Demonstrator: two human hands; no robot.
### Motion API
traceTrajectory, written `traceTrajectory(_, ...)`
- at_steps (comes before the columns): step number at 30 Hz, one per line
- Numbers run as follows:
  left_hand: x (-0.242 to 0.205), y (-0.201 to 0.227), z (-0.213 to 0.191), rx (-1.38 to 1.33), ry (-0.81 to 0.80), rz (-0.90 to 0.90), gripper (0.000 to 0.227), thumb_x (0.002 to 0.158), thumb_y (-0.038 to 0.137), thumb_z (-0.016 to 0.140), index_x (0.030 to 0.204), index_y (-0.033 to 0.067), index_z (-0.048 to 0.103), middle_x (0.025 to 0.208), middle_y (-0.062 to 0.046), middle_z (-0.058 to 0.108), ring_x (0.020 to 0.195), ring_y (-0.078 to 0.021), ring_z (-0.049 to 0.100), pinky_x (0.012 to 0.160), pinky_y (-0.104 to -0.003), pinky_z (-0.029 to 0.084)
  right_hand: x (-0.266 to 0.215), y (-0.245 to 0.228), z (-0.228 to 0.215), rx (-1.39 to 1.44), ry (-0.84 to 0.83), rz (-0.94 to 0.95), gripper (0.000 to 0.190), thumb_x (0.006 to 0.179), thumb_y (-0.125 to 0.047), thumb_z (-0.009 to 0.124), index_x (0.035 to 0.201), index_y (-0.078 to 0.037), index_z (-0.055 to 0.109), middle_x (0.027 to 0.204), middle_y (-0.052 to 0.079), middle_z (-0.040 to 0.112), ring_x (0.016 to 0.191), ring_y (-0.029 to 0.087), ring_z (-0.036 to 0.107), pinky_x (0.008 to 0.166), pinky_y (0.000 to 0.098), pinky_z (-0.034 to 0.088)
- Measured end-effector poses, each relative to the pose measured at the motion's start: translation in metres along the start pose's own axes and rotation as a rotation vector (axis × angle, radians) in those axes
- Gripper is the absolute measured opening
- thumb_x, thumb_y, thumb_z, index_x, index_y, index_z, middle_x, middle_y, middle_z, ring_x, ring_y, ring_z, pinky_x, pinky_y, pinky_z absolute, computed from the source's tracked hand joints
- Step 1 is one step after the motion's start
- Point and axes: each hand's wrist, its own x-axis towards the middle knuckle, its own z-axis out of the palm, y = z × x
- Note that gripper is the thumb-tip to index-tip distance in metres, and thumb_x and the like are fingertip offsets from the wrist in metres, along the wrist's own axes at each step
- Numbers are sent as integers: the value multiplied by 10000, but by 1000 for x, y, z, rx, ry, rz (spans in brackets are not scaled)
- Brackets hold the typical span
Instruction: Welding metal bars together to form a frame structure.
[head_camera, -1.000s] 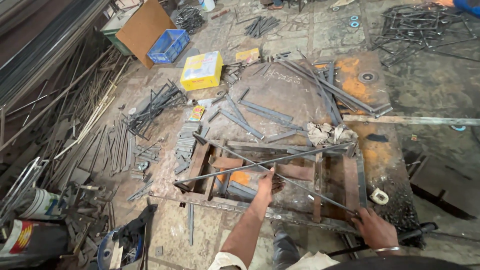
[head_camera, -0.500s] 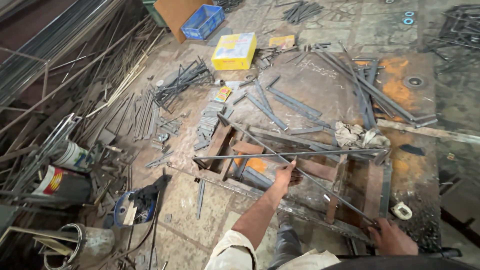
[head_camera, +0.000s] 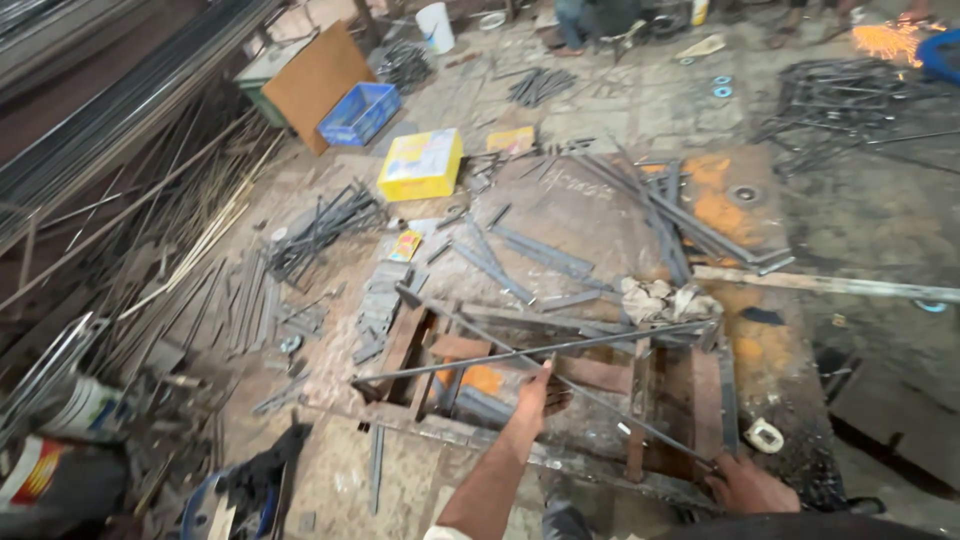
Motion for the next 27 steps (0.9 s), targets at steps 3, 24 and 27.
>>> traceTrajectory(3,4,-3,-6,-5,-12,-4,432,931,487,723,1030,73,647,838,-117,749,723,-270,749,647,-417,633,-17,-16,-6,-59,73,40,317,922,-492,617,1129,-255,582,1105,79,680,1003,353,715,817,502,590)
traceTrajectory(24,-12,-2,6,-55,-14,61,364,949,429,707,1007,75,647,848,-100,734,741,-264,760,651,-409,627,-33,-40,-42,-165,-32,56,317,986,-478,572,1190,-235,578,1107,60,645,979,298,717,827,454,587)
traceTrajectory(27,-8,-14,0,-63,-8,109,396,960,432,735,1027,52,642,842,-90,710,729,-255,747,662,-402,632,-12,-20,-19,-136,-180,75,307,1015,-478,564,1181,-223,607,1145,90,629,971,316,716,850,461,601)
